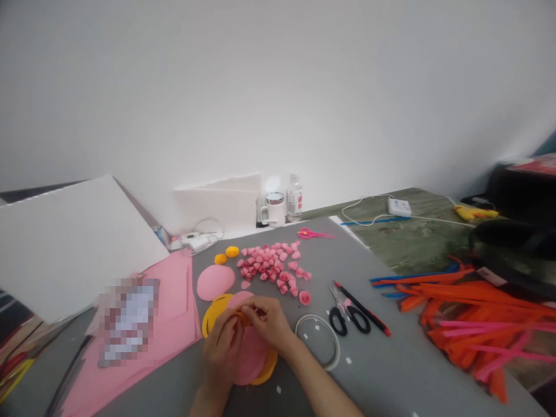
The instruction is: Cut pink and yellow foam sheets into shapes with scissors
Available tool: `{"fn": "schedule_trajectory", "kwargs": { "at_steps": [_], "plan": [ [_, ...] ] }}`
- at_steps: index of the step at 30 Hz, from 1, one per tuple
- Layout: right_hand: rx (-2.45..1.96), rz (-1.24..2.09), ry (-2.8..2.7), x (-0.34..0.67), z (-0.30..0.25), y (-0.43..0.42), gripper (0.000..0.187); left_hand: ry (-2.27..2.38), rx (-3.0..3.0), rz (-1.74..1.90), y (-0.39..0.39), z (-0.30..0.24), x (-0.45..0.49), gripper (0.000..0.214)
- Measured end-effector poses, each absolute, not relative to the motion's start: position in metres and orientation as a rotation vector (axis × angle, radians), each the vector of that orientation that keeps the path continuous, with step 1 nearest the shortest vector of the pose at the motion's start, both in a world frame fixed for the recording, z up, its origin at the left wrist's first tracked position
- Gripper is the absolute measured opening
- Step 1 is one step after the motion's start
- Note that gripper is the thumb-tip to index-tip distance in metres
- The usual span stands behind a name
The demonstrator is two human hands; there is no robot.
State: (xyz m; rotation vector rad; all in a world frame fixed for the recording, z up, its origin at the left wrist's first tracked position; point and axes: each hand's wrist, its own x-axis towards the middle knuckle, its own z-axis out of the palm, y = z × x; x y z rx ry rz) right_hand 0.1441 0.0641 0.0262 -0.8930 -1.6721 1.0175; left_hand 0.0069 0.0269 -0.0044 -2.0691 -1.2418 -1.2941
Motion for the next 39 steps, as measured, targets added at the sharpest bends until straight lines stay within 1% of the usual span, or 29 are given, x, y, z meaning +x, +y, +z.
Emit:
{"fn": "schedule_trajectory", "kwargs": {
  "at_steps": [6, 11, 15, 18, 21, 24, 29, 33, 39],
  "plan": [
    [-0.856, 1.022, -1.716, 0.145, 0.029, 0.064, 0.024, -1.417, -2.02, -1.316, 0.027, -0.013, 0.007, 0.012],
    [-0.808, 0.974, -1.73, 0.145, 0.028, 0.065, 0.024, -1.39, -2.044, -1.332, 0.029, -0.012, 0.008, 0.013],
    [-0.76, 0.952, -1.746, 0.142, 0.025, 0.063, 0.018, -1.517, -1.942, -1.436, 0.029, -0.003, 0.006, 0.011],
    [-0.748, 1.003, -1.721, 0.139, 0.023, 0.061, 0.029, -1.69, -1.872, -1.492, 0.028, 0.002, 0.004, 0.009],
    [-0.8, 1.067, -1.655, 0.138, 0.021, 0.062, 0.024, -1.817, -1.855, -1.526, 0.028, 0.003, 0.003, 0.011],
    [-0.802, 1.06, -1.61, 0.138, 0.018, 0.065, 0.016, -1.879, -1.867, -1.597, 0.028, 0.002, 0.004, 0.011],
    [-0.849, 1.087, -1.557, 0.138, 0.016, 0.066, 0.017, -2.054, -1.875, -1.8, 0.027, 0.005, 0.008, 0.01],
    [-0.924, 1.114, -1.522, 0.139, 0.018, 0.065, 0.018, -2.21, -1.888, -1.982, 0.025, 0.012, 0.01, 0.018],
    [-1.003, 1.193, -1.458, 0.14, 0.024, 0.067, 0.024, -2.401, -1.732, -2.087, 0.029, 0.013, 0.006, 0.032]
  ]
}}
